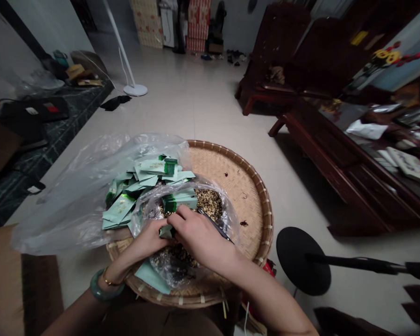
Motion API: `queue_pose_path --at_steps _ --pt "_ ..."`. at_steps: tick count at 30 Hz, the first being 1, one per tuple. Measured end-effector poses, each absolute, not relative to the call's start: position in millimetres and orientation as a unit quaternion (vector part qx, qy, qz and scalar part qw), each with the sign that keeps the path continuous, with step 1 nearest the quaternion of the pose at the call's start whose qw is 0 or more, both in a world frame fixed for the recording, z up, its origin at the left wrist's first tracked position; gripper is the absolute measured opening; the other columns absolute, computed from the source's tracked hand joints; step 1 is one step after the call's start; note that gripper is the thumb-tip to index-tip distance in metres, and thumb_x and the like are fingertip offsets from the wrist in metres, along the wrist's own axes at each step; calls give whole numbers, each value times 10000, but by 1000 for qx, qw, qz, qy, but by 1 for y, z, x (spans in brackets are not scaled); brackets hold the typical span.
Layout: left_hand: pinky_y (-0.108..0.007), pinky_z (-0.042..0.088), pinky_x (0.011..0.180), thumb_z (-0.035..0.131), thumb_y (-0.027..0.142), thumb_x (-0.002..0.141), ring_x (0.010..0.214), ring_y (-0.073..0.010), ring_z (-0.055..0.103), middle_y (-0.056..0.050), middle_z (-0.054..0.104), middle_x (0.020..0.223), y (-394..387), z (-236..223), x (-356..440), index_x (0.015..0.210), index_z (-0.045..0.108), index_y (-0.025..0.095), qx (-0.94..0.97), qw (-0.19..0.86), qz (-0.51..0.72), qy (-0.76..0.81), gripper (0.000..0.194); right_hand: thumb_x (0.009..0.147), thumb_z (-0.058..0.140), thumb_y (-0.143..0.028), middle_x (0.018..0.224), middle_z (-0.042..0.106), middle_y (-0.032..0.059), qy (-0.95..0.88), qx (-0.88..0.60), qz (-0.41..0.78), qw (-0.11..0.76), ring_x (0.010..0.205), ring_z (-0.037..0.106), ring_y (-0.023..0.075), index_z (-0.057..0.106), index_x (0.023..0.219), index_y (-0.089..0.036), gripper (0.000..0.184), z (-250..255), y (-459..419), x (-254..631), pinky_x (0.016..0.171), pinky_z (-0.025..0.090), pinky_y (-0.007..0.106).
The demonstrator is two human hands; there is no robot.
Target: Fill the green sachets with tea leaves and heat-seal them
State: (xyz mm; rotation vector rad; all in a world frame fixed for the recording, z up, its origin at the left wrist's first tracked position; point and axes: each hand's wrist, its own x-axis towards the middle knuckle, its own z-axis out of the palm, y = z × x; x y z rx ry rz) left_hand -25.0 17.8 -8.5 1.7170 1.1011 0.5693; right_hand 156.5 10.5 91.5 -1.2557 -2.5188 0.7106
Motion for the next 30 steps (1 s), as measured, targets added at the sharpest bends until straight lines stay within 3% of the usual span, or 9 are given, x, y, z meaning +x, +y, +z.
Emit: queue_pose_path --at_steps 5,13,18,21,23,26,28,30 --pt "-284 468 743 527 37 598 813 -209 617 -3 703 835 18 -8 -25 922 692 156 695 500 246 455 382 857 479 -77 927 596 31 -849 -404 300 163 848 569 167 559 976 -197 187 93 10 161 717 462 295" --pt "-258 455 683 615 118 665 771 -195 605 2 696 816 16 -14 -23 840 665 133 686 514 239 456 182 840 436 -26 773 593 26 -850 -424 272 153 811 527 177 587 836 -185 219 88 10 159 680 432 286" --pt "-247 430 666 611 120 664 750 -179 583 0 678 795 16 -15 -22 785 648 122 681 516 248 456 127 868 436 -40 984 598 61 -834 -398 306 231 919 554 174 560 1066 -183 274 99 7 164 804 477 313" --pt "-241 425 668 565 83 657 753 -172 581 -1 679 797 15 -14 -20 790 651 124 671 522 265 455 164 873 557 -163 1084 570 86 -832 -401 299 239 996 544 198 530 1168 -189 298 98 1 166 850 488 337" --pt "-249 433 703 561 72 649 786 -178 586 -8 686 830 14 -14 -18 838 663 126 664 525 278 454 221 868 601 -242 1052 576 98 -836 -423 257 237 953 543 213 563 1134 -180 276 89 -4 163 800 499 349" --pt "-241 428 660 568 75 651 739 -169 580 -2 673 767 12 -15 -15 838 673 123 667 514 279 462 219 913 529 -214 874 616 84 -835 -434 197 275 811 541 196 631 976 -157 133 72 -8 157 682 484 318" --pt "-235 425 619 571 83 665 690 -161 578 3 659 705 11 -14 -14 788 677 119 671 514 275 458 166 923 504 -177 783 630 63 -829 -416 201 317 750 542 178 648 911 -159 145 67 -8 157 644 467 297" --pt "-261 464 691 596 103 684 750 -181 617 -19 694 763 11 -14 -14 813 693 120 667 526 288 442 163 912 530 -172 770 649 48 -812 -400 233 357 741 564 165 657 905 -174 127 69 -9 161 652 475 294"
